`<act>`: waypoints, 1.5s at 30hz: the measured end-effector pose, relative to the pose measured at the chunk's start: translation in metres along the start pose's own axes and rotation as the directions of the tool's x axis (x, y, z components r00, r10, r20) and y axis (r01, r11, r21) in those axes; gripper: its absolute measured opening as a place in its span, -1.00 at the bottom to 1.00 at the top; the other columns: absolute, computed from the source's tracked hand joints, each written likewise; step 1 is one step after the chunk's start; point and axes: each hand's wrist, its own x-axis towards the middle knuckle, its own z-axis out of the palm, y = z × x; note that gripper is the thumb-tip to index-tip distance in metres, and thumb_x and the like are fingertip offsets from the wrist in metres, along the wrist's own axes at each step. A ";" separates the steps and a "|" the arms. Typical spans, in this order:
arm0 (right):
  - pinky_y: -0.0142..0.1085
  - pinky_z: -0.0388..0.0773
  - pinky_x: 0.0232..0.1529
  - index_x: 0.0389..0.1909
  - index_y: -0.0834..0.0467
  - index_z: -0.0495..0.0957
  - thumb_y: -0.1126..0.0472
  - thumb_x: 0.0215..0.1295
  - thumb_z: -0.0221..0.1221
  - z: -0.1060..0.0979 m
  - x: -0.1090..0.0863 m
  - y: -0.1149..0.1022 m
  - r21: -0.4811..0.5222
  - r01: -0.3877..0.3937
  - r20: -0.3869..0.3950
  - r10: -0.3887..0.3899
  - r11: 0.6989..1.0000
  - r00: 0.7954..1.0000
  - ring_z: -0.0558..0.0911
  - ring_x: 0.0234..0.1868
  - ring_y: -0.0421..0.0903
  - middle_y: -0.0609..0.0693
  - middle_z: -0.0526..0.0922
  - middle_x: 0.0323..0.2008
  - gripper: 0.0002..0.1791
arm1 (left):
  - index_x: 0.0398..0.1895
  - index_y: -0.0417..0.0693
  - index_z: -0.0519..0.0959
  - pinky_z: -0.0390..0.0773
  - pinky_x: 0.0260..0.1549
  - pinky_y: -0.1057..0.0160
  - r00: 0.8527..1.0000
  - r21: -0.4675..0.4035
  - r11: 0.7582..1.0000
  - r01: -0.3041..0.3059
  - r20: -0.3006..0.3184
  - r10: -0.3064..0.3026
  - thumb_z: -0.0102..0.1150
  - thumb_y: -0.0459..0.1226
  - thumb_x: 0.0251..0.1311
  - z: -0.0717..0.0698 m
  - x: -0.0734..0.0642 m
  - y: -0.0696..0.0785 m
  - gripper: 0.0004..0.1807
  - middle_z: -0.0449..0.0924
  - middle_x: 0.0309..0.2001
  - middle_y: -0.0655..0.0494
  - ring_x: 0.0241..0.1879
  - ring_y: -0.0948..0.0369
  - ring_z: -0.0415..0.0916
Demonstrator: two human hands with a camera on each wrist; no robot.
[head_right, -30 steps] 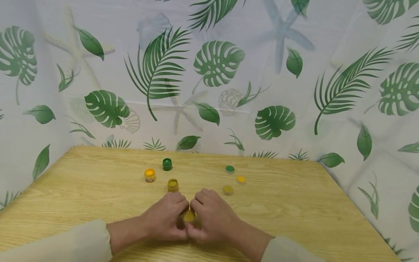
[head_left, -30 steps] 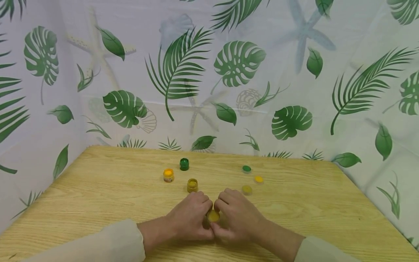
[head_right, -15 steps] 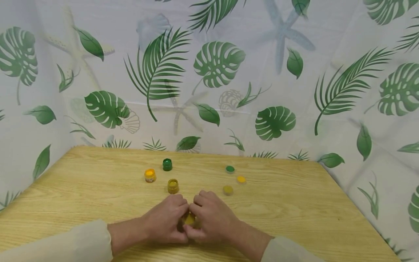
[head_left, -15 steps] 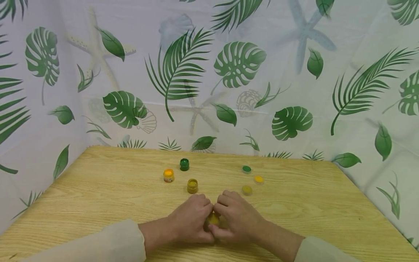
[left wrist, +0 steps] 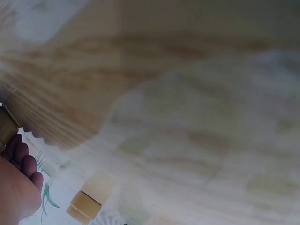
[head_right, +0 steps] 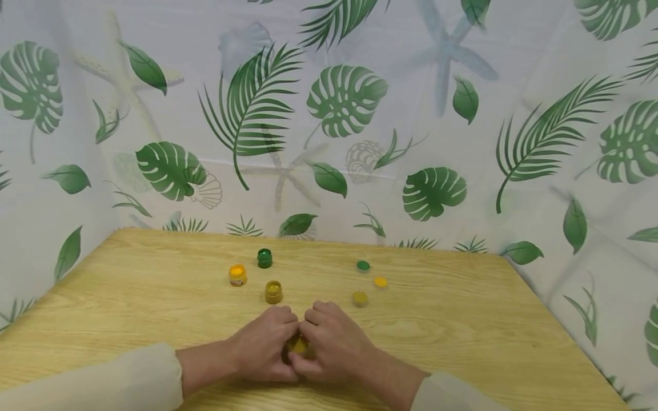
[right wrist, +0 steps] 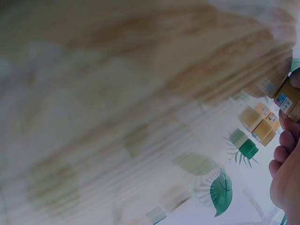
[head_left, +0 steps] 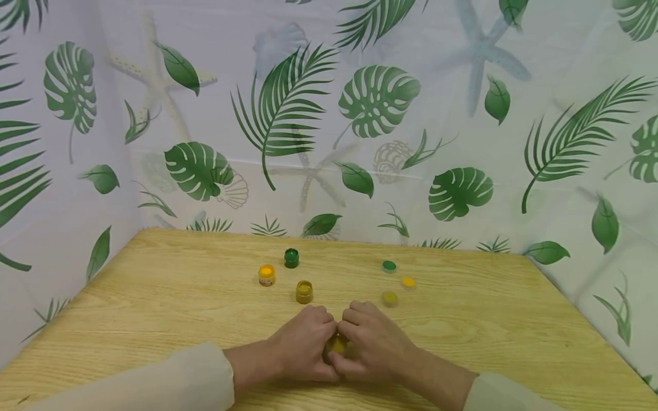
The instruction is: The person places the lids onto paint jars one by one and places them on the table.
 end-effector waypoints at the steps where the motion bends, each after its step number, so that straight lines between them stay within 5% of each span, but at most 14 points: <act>1: -0.44 0.18 -0.34 -0.60 -0.06 0.40 -0.07 0.09 0.30 0.000 0.000 0.000 0.001 -0.003 -0.004 0.003 1.000 1.000 0.18 -0.46 -0.30 -0.30 0.20 -0.58 -0.69 | -0.52 0.12 0.52 0.11 -0.46 0.49 1.000 -0.006 1.000 0.004 0.002 -0.004 0.37 0.15 -0.06 0.000 0.000 0.000 -0.63 0.26 -0.60 0.41 -0.56 0.41 0.11; 13: -0.42 0.20 -0.31 -0.54 -0.07 0.45 -0.10 0.10 0.27 -0.003 -0.001 0.001 0.027 -0.109 0.103 0.106 0.994 0.989 0.18 -0.44 -0.31 -0.31 0.21 -0.53 -0.74 | -0.42 0.08 0.52 0.17 -0.44 0.49 0.997 -0.006 0.999 0.041 0.059 -0.041 0.33 0.15 0.01 -0.002 0.000 0.000 -0.61 0.28 -0.57 0.40 -0.53 0.42 0.16; 23: -0.42 0.12 -0.36 -0.61 -0.07 0.31 -0.12 0.10 0.25 -0.005 -0.001 0.002 -0.051 -0.092 0.113 0.098 0.994 0.989 0.14 -0.47 -0.27 -0.27 0.17 -0.55 -0.64 | -0.59 0.10 0.41 0.17 -0.45 0.44 0.995 0.007 0.999 0.042 0.095 -0.042 0.25 0.07 0.00 -0.008 -0.004 -0.001 -0.67 0.24 -0.60 0.37 -0.54 0.38 0.16; 30: -0.42 0.10 -0.39 -0.66 -0.09 0.21 -0.10 0.07 0.25 -0.007 -0.006 0.006 -0.085 -0.074 0.076 0.081 0.994 0.994 0.13 -0.50 -0.28 -0.27 0.14 -0.58 -0.59 | -0.57 0.08 0.36 0.20 -0.38 0.38 0.981 -0.036 0.990 0.138 0.143 -0.132 0.20 0.10 0.07 -0.016 -0.016 -0.011 -0.62 0.22 -0.56 0.31 -0.49 0.32 0.17; 45: -0.42 0.13 -0.39 -0.67 -0.05 0.20 -0.07 0.00 0.26 -0.016 -0.032 0.030 -0.135 -0.081 0.001 0.082 0.988 0.997 0.10 -0.49 -0.29 -0.28 0.12 -0.59 -0.59 | -0.45 -0.06 0.48 0.35 -0.25 0.22 0.956 0.044 0.959 0.280 0.077 -0.283 0.18 0.00 0.10 -0.024 -0.031 -0.038 -0.69 0.35 -0.46 0.22 -0.38 0.24 0.25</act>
